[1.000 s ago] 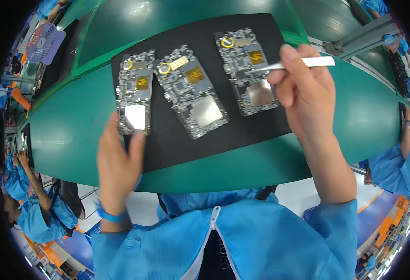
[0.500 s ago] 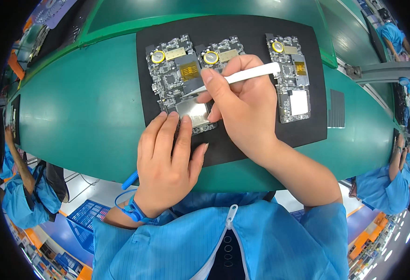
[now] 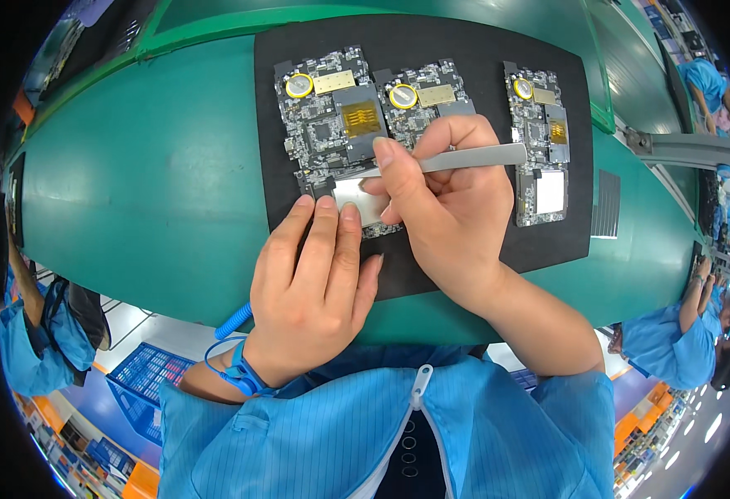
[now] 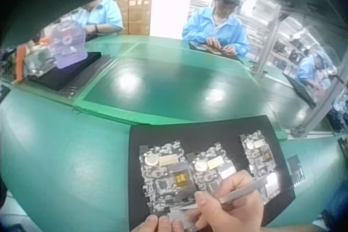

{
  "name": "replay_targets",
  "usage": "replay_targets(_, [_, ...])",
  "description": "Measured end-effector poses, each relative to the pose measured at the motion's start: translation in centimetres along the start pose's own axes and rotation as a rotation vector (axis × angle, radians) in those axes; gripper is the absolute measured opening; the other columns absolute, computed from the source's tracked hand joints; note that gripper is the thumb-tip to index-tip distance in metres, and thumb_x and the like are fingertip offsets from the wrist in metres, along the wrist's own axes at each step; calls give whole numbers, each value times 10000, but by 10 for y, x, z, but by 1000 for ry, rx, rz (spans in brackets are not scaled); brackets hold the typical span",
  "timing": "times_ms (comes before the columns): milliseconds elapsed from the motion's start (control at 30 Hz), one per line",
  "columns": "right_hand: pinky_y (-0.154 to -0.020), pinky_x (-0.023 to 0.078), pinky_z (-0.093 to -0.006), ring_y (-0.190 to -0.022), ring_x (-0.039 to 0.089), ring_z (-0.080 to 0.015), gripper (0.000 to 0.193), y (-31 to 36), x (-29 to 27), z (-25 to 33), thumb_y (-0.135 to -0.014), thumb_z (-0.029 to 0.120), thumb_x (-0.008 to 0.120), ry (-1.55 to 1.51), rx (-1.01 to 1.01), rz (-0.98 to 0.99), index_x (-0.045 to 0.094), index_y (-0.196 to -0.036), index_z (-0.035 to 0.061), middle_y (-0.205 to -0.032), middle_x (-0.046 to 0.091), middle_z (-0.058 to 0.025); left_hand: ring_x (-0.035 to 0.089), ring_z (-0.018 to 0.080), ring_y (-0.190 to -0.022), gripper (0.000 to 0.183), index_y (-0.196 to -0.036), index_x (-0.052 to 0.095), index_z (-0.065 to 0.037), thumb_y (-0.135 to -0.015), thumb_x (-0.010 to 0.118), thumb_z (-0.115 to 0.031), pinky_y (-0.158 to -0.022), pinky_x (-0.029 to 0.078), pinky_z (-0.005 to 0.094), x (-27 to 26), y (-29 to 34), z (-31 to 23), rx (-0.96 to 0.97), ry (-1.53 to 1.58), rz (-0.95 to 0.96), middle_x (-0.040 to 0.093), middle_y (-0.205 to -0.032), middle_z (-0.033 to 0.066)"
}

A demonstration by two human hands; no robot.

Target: The person uses tweezers to pick up small metallic strips from a tray and places them onto specific areas of circuit boards. The person repeats this process for multiple boards, carefully aligning the strips before moving the boards along the assembly line.

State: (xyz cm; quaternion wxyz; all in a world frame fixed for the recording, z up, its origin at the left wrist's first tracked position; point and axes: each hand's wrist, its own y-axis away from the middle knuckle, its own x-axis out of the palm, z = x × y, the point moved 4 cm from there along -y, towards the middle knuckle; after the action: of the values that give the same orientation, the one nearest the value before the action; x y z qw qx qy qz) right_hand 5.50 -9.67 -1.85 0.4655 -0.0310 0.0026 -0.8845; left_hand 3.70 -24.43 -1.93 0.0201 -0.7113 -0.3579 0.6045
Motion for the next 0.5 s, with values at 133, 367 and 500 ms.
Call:
replay_targets(133, [-461, 503, -167, -651, 671, -101, 222, 0, 1, 0, -896, 45, 639, 15, -8, 15, 421, -929, 28, -736, 588, -55, 582, 367, -1014, 404, -1063, 654, 71, -742, 702, -170, -820, 515, 401, 0, 0, 1, 5, -3, 1, 610, -1076, 218])
replay_targets(367, [-460, 503, -167, -648, 666, -93, 219, -1, 2, 0, -897, 37, 635, 4, -36, 29, 419, -926, 25, -723, 576, -45, 582, 367, -1009, 407, -1062, 650, 78, -736, 702, -160, -822, 514, 401, -1, 0, 0, 5, 0, 2, 609, -1070, 225])
replay_targets(500, [-461, 503, -166, -645, 663, -90, 220, -1, 2, -1, -895, 32, 636, -6, -26, 27, 417, -924, 25, -726, 573, -42, 581, 365, -1002, 404, -1057, 648, 76, -731, 704, -156, -829, 512, 402, -1, 0, 0, -4, 1, 1, 606, -1081, 222])
